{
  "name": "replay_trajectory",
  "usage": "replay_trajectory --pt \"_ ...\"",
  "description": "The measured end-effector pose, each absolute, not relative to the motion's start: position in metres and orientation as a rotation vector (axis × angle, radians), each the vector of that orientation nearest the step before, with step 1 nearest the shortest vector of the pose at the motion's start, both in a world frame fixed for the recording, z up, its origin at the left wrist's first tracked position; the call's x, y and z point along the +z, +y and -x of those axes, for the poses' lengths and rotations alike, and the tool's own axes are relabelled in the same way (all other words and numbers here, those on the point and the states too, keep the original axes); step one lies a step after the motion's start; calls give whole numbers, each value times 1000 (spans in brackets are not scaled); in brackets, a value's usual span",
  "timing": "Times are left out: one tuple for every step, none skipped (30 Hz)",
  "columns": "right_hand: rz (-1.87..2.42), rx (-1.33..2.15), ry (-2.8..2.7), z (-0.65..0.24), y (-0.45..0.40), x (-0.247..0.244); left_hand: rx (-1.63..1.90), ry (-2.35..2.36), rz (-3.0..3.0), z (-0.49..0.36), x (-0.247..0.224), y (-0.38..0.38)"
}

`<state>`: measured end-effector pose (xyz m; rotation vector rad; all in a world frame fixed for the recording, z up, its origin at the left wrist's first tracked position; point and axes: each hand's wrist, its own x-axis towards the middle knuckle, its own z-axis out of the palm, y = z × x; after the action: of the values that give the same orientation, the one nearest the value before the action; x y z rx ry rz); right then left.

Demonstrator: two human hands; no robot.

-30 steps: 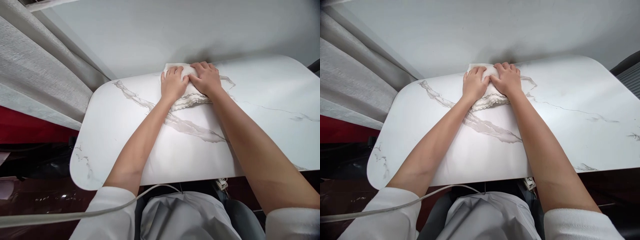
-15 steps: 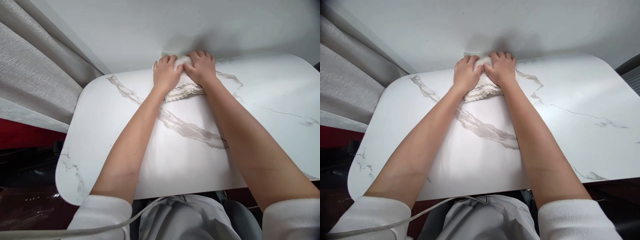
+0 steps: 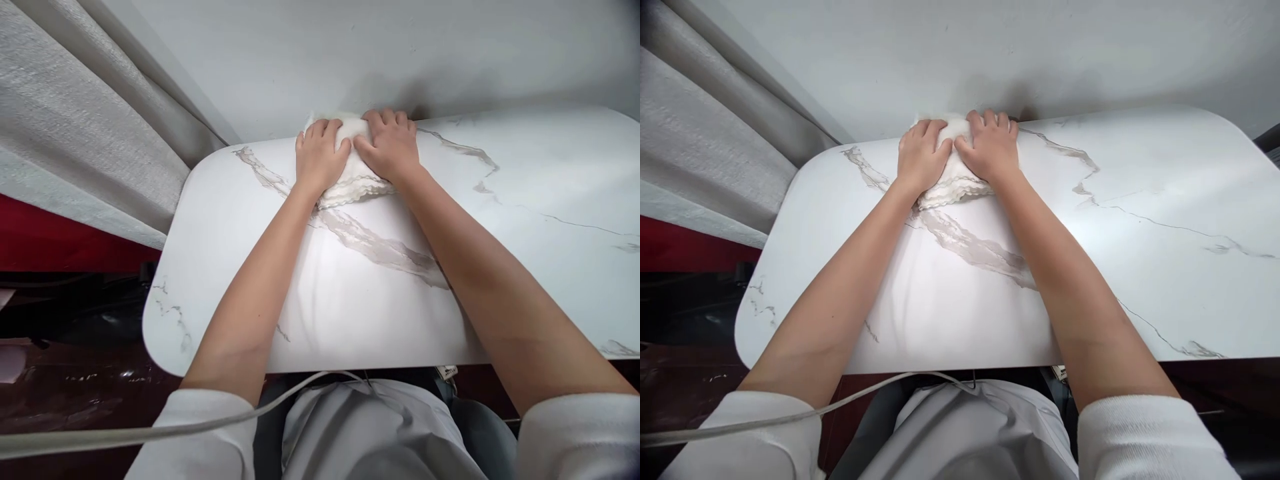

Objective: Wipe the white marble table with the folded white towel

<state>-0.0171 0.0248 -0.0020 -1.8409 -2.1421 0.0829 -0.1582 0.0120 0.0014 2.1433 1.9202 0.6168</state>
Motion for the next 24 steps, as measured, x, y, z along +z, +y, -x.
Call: replay_trajectory --pt "1823 83 -2153 16 21 -5 627 1920 -2157 159 1 6" --pt "1795 73 -2166 15 17 -8 635 1918 -2176 160 0 1" --pt "1765 54 -2180 14 13 -12 636 1913 -2196 160 -1 -5" --pt "1738 29 -2201 13 9 -15 635 1913 -2213 161 -1 -12" --pt "1722 3 -2224 12 4 -18 635 1915 -2229 161 -2 -18" --pt "1721 -21 -2243 11 -2 -20 636 1918 -2246 161 -3 -26" --pt "1729 -37 -2255 10 -9 -22 634 1923 -2263 161 -3 -33" --pt "1744 -49 -2257 10 -17 -23 627 1926 -2279 161 -3 -41" --pt "1758 -59 -2248 10 -27 -24 613 1926 -2294 161 -2 -50" --pt "1764 -69 -2234 9 -37 -24 593 1919 -2312 161 -2 -59" --pt "1763 -76 -2217 9 -48 -23 567 1906 -2333 160 0 -68" --pt "1755 -76 -2203 9 -59 -22 538 1890 -2354 160 1 -78" --pt "1745 -66 -2191 8 -72 -21 505 1874 -2374 160 2 -88" --pt "1736 -45 -2180 8 -84 -19 470 1863 -2391 160 4 -99" --pt "1725 -9 -2169 8 -97 -17 434 1854 -2405 160 5 -110" --pt "1718 33 -2160 8 -110 -15 399 1847 -2417 161 7 -122" --pt "1713 75 -2152 8 -123 -13 368 1842 -2430 162 8 -134" --pt "1705 115 -2145 9 -136 -11 343 1835 -2446 163 9 -146" --pt "1691 144 -2136 9 -149 -9 330 1829 -2466 165 10 -159" --pt "1673 170 -2126 10 -162 -7 323 1820 -2490 167 10 -171" --pt "1653 195 -2121 11 -175 -6 323 1812 -2512 169 11 -183" --pt "1634 220 -2121 13 -188 -5 327 1800 -2531 172 11 -194" --pt "1616 250 -2123 14 -200 -4 336 1793 -2547 176 11 -205" --pt "1600 281 -2125 16 -213 -3 344 1782 -2559 180 12 -215"
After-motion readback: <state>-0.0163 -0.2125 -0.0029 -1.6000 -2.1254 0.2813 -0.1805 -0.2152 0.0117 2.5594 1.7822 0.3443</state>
